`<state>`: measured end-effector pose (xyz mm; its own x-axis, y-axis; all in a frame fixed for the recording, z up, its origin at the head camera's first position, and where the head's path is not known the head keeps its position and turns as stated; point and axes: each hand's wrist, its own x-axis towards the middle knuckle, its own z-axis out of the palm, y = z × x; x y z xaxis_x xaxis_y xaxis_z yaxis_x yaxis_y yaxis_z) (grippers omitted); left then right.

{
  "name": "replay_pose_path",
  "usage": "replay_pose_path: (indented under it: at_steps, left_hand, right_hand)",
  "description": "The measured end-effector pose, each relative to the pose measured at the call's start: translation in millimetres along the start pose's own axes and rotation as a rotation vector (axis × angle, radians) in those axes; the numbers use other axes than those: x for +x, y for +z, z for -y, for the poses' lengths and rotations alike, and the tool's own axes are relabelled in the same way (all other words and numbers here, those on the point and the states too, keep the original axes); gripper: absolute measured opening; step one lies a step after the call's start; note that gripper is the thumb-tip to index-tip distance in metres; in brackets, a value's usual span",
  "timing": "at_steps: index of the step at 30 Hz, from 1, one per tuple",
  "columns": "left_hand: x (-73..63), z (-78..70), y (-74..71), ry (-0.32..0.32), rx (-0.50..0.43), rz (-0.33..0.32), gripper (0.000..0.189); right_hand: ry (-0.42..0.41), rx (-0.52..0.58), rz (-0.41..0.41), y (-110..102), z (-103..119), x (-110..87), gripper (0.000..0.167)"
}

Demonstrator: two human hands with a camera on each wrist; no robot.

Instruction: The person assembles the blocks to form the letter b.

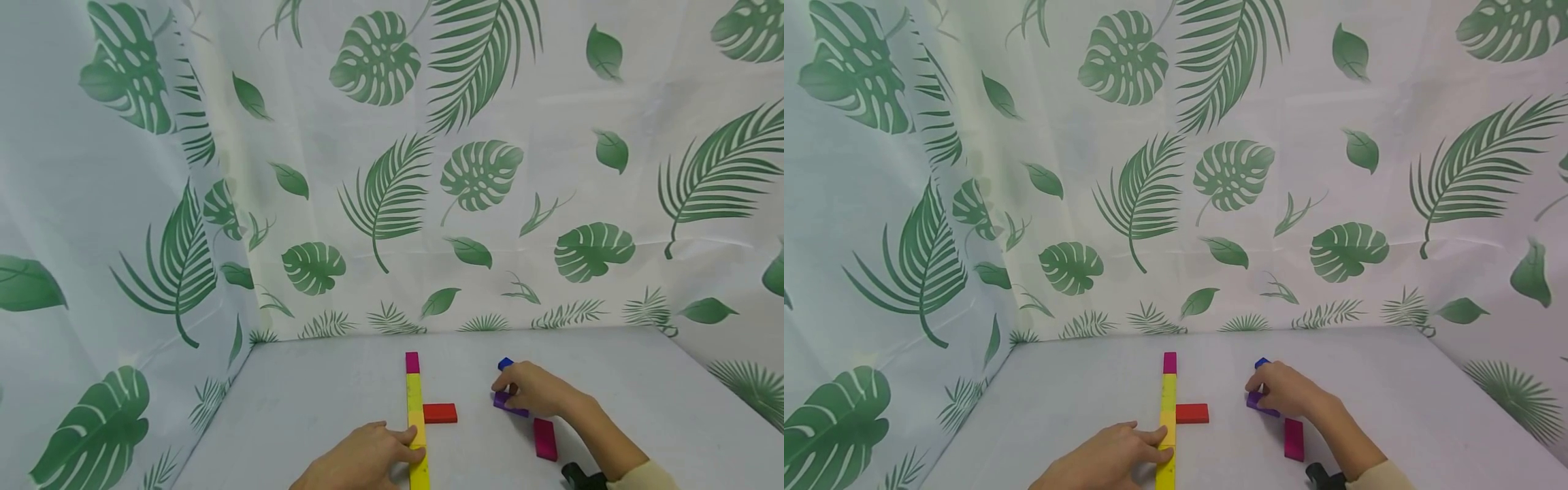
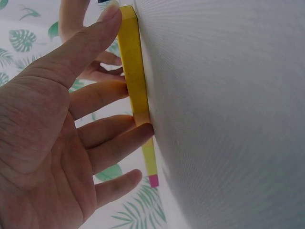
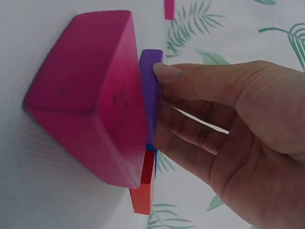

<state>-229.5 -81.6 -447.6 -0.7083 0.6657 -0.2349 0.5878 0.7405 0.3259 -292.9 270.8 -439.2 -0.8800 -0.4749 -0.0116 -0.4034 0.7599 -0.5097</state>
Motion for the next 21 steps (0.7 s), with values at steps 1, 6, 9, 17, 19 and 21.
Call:
replay_pose_path:
  at_steps: [1,6,9,17,19,21]
  left_hand:
    - [0.0,0.0,0.0,0.006,0.009,-0.003,0.057]
    - [0.0,-0.5,-0.2,-0.011,-0.001,0.000,0.057]
    - [-0.4,-1.6,-0.3,-0.034,-0.016,0.002,0.057]
    - [-0.9,-4.1,-0.8,-0.061,-0.025,0.002,0.056]
    - [-0.4,-4.3,-0.3,-0.074,-0.032,0.005,0.056]
    - [-0.3,-4.8,0.0,-0.088,-0.040,0.007,0.057]
  right_hand:
    - [-0.003,0.002,0.000,0.4,0.2,0.3,0.026]
    - [-0.028,0.002,-0.001,3.3,0.1,2.6,0.027]
    - [-0.048,-0.008,-0.009,4.9,1.2,3.3,0.027]
    - [-0.072,-0.047,-0.016,8.1,7.2,3.8,0.026]
    - [-0.072,-0.051,-0.016,9.1,8.2,3.8,0.026]
    - [-0.069,-0.056,-0.016,10.0,8.8,4.0,0.026]
